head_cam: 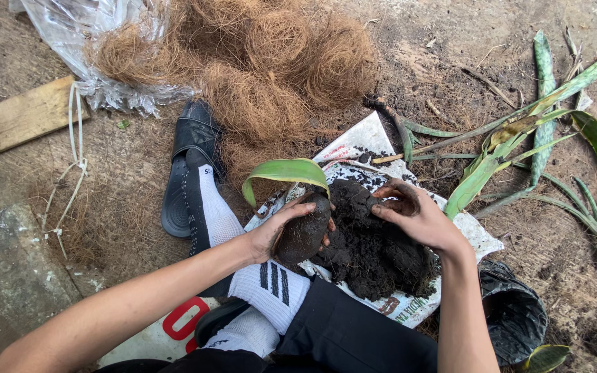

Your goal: The person sits on the ground and packs soil around the root ball of a small plant by hand. They repeatedly add soil and press it firmly around the roots to secure the plant.

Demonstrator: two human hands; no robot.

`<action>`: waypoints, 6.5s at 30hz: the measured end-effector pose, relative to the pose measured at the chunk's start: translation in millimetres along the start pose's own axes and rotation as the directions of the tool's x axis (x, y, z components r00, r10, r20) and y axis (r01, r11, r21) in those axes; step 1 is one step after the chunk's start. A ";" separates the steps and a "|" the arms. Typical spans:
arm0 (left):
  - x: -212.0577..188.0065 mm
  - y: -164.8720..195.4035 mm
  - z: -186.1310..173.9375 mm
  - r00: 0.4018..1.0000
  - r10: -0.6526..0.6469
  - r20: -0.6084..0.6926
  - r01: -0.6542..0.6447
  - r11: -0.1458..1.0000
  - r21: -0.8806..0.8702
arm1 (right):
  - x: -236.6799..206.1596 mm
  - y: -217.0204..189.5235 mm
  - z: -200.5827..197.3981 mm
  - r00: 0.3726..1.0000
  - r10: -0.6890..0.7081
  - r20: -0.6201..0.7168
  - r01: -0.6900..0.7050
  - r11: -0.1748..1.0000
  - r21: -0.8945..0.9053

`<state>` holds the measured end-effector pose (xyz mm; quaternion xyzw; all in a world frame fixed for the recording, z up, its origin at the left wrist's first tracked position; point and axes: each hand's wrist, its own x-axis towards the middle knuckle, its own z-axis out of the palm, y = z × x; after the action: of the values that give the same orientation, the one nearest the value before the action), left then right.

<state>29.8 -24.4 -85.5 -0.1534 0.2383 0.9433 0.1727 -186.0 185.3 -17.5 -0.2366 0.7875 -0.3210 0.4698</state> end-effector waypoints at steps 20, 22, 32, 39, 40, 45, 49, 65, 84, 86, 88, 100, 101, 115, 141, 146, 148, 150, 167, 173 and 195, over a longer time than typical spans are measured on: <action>-0.3 0.0 0.0 1.000 -0.009 -0.024 0.009 1.000 -0.004 | 11.5 19.2 -0.3 0.991 -0.115 -0.071 0.095 0.966 -0.241; -0.2 0.1 0.5 1.000 -0.002 -0.016 0.002 1.000 0.003 | 9.1 19.4 -0.4 0.991 -0.116 -0.070 0.094 0.959 -0.267; 0.2 0.6 0.6 0.999 -0.018 -0.032 0.018 1.000 0.006 | -14.6 4.1 10.2 0.969 -0.232 -0.079 0.220 0.966 -0.137; 1.1 -2.1 -2.3 1.000 -0.002 -0.017 0.002 1.000 0.025 | -14.3 -6.1 13.0 0.998 -0.061 -0.004 0.054 0.907 -0.419; 1.3 -2.2 -2.9 1.000 0.000 -0.017 0.000 1.000 0.023 | -12.8 -6.2 13.4 0.995 -0.101 0.010 0.094 0.881 -0.463; 2.5 -2.1 -2.3 1.000 0.009 -0.021 -0.008 1.000 0.024 | -8.5 3.2 10.2 0.999 0.038 0.019 -0.020 0.812 -0.584; 1.5 -1.8 -2.0 1.000 0.006 -0.022 -0.005 1.000 0.013 | -6.9 14.1 12.8 0.979 -0.203 -0.014 0.151 0.774 -0.615; 1.6 -1.9 -2.4 1.000 0.002 -0.013 -0.002 0.999 0.037 | 1.8 18.2 14.2 0.994 -0.105 0.012 0.103 0.944 -0.314; 2.6 -2.4 -2.9 0.999 -0.012 -0.039 0.012 1.000 -0.001 | -11.1 -10.2 21.8 0.993 -0.069 0.099 0.120 0.485 -0.866; 3.1 -2.8 -3.0 0.999 -0.007 -0.037 0.007 1.000 0.008 | -5.9 -6.6 25.6 0.977 -0.179 0.115 0.184 0.439 -0.879; 2.8 -2.7 -3.4 0.999 -0.003 -0.032 0.003 1.000 -0.008 | -3.1 -1.8 27.3 0.984 -0.107 0.141 0.173 0.409 -0.896; 2.5 -0.6 -1.2 0.999 -0.009 -0.041 0.010 1.000 0.002 | -5.8 -4.4 15.3 0.978 -0.063 0.199 0.203 0.503 -0.840; 2.7 -0.7 -1.3 0.999 -0.005 -0.038 0.005 1.000 0.007 | -8.6 -5.1 11.9 0.981 -0.018 0.195 0.172 0.552 -0.816; 2.1 -1.6 -1.4 0.999 -0.021 -0.042 0.021 1.000 0.007 | -11.7 8.3 14.0 0.973 0.058 0.221 0.125 0.674 -0.728; 4.8 -6.1 -5.5 1.000 0.012 -0.008 -0.012 1.000 0.009 | -26.7 -18.0 18.1 0.958 0.065 0.280 0.212 0.496 -0.842; 5.6 -6.0 -6.1 1.000 0.005 -0.022 -0.005 1.000 -0.002 | -34.1 -33.0 20.2 0.967 0.122 0.222 0.144 0.454 -0.879; 5.5 -5.5 -6.0 1.000 0.011 -0.009 -0.011 1.000 0.002 | -42.6 -40.2 18.3 0.982 -0.083 0.169 0.188 0.481 -0.856; 5.9 -5.1 -5.2 1.000 0.007 -0.011 -0.007 1.000 0.010 | -50.0 -47.9 16.6 0.992 -0.102 0.072 0.116 0.546 -0.830; 5.2 -6.2 -6.6 0.999 -0.020 -0.048 0.019 1.000 -0.017 | -83.6 -28.4 33.5 0.907 0.247 -0.340 -0.239 0.969 0.066; 4.8 -6.7 -7.7 1.000 0.002 -0.025 -0.002 1.000 -0.022 | -96.6 -6.3 50.6 0.910 0.213 -0.356 -0.012 0.871 0.491; 3.4 -6.5 -8.8 0.998 -0.014 -0.055 0.014 1.000 -0.013 | -90.6 5.0 101.6 0.812 0.263 -0.521 0.436 0.318 0.842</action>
<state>31.2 -22.7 -96.8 -0.1822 0.2359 0.9390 0.1716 -55.2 221.0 -3.7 0.1460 0.5350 -0.7979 0.2363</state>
